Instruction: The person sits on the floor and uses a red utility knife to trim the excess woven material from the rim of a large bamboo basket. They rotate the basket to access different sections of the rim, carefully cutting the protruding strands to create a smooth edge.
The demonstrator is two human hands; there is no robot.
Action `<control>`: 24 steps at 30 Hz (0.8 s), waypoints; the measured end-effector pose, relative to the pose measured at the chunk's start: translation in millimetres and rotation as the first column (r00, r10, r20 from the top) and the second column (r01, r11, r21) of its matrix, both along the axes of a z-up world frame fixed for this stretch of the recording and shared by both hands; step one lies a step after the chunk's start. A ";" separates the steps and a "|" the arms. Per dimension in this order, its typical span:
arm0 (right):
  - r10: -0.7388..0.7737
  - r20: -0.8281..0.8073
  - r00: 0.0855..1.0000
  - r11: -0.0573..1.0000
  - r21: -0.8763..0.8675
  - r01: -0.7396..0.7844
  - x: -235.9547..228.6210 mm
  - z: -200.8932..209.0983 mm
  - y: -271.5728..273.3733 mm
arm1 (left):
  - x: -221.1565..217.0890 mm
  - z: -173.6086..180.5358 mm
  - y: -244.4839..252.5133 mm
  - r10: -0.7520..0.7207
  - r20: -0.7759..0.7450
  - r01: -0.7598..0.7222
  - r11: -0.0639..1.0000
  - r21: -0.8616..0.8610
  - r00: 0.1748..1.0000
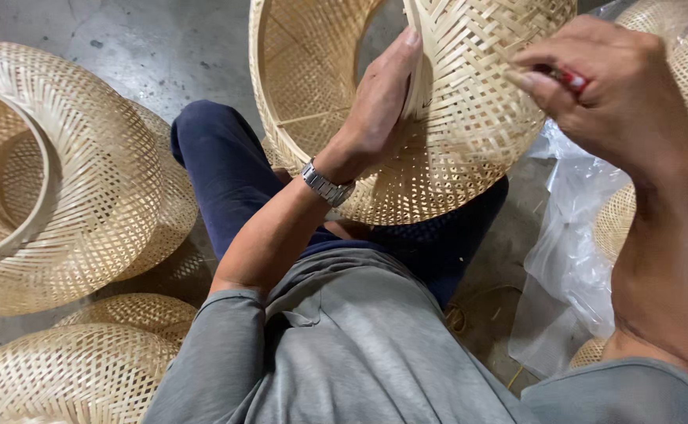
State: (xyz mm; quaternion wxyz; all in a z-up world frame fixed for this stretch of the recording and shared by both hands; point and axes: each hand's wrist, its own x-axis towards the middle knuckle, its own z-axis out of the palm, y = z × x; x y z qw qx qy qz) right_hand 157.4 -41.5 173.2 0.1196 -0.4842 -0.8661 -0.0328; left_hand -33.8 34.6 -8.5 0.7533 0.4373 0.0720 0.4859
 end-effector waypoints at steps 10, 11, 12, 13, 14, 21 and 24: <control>0.205 0.239 0.949 0.976 -0.126 -0.179 -13.1 -10.1 18.0 | 12.0 -10.6 -19.7 -0.088 0.181 0.111 0.987 -0.119 0.980; 0.203 0.275 0.940 0.976 -0.130 -0.172 -13.3 -11.2 18.7 | 11.3 -10.3 -21.0 -0.097 0.179 0.120 0.985 -0.123 0.979; 0.201 0.305 0.931 0.976 -0.150 -0.161 -12.2 -11.9 18.6 | 11.7 -9.7 -22.8 -0.106 0.175 0.129 0.983 -0.129 0.979; 0.199 0.333 0.922 0.974 -0.169 -0.149 -11.5 -12.6 18.7 | 12.4 -9.0 -24.1 -0.115 0.171 0.139 0.981 -0.135 0.979; 0.197 0.362 0.911 0.973 -0.189 -0.136 -11.9 -13.6 18.5 | 12.5 -9.1 -25.0 -0.118 0.167 0.142 0.980 -0.138 0.979; 0.208 0.497 0.842 0.978 -0.133 -0.163 -15.8 -13.1 13.2 | 20.3 -15.1 -26.1 -0.117 0.190 0.138 0.985 -0.099 0.975; 0.240 0.486 0.840 0.971 -0.108 -0.215 -16.3 -11.7 9.0 | 20.0 -18.7 -25.2 -0.083 0.111 0.090 0.994 -0.065 0.990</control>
